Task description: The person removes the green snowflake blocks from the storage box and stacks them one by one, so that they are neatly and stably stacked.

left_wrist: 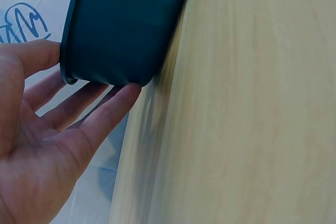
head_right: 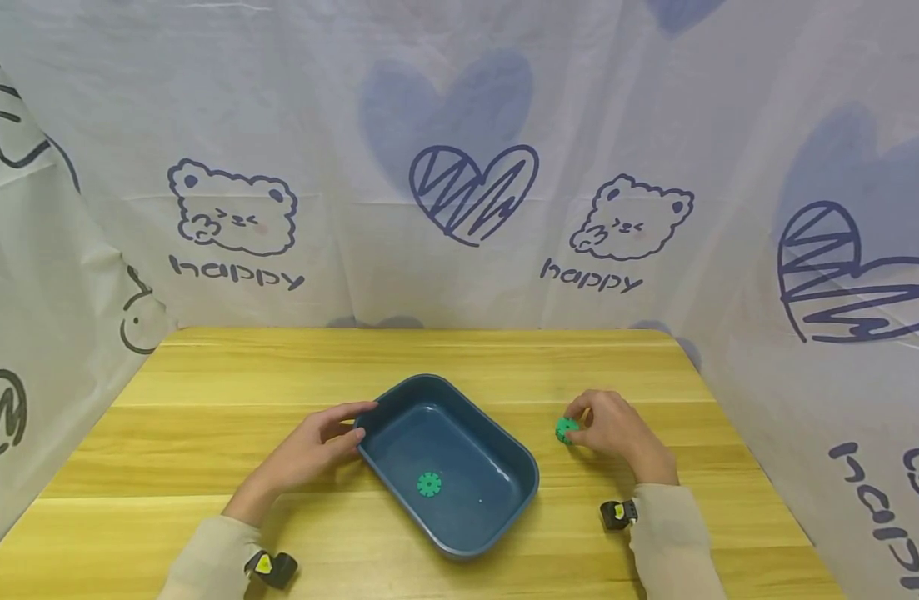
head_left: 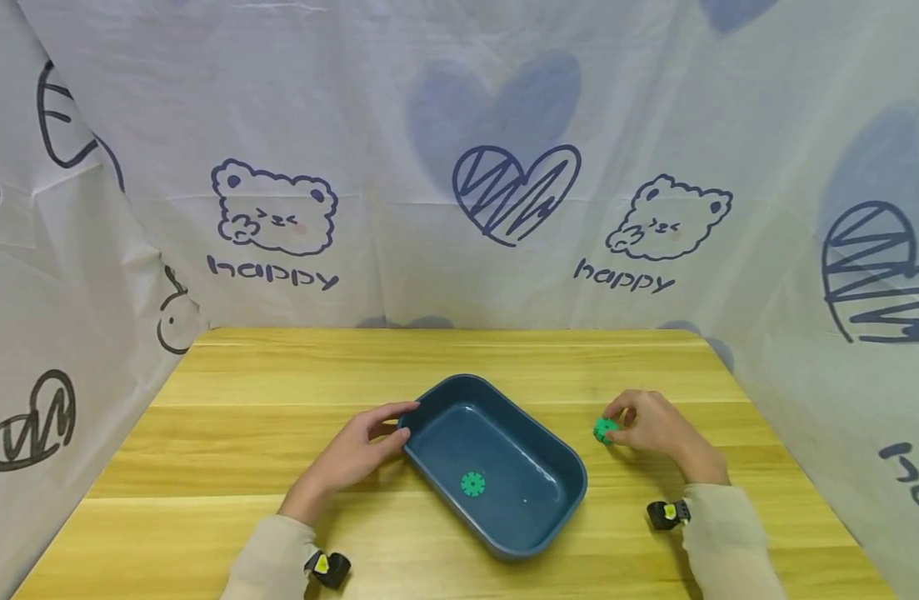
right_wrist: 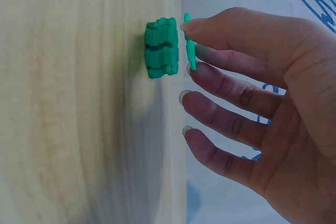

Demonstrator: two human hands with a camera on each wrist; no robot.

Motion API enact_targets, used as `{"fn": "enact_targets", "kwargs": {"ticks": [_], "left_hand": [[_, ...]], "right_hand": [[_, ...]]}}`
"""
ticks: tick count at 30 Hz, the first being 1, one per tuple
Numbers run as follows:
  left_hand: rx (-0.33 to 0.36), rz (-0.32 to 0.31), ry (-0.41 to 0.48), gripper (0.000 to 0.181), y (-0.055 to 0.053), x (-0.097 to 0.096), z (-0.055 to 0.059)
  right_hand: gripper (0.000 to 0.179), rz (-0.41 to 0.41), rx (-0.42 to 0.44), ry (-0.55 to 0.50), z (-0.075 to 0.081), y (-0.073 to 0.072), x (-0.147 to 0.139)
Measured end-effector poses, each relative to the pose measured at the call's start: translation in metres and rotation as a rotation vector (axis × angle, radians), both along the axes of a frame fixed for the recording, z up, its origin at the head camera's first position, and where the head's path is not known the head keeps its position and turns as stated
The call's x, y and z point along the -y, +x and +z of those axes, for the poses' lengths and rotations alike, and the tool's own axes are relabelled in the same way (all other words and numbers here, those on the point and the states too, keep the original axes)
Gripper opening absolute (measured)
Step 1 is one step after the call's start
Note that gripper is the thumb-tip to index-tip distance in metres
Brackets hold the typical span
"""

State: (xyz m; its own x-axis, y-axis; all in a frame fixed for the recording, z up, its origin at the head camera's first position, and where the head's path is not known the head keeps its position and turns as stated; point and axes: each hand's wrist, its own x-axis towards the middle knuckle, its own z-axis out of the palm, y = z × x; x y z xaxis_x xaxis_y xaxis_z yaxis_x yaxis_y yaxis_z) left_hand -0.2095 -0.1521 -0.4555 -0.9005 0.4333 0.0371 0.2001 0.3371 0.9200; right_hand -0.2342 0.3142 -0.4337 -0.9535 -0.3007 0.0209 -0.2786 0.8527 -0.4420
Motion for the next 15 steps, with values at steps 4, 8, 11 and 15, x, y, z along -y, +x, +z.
{"fn": "enact_targets", "kwargs": {"ticks": [4,8,11,15], "left_hand": [[0.002,0.003,0.000,0.045,0.0003,-0.0003,0.0003],[0.003,0.007,0.000,0.045,0.0008,-0.0006,0.0008],[-0.002,0.007,-0.001,0.045,0.0010,-0.0007,0.0012],[-0.008,0.004,-0.002,0.045,0.0012,-0.0007,0.0012]], "right_hand": [[0.022,0.002,0.000,0.004,-0.0024,-0.0011,-0.0004],[0.022,-0.006,0.011,0.002,-0.0042,-0.0012,-0.0007],[0.022,-0.012,0.019,0.002,-0.0044,-0.0009,-0.0010],[0.021,-0.013,0.027,0.004,-0.0042,-0.0013,-0.0013]]}}
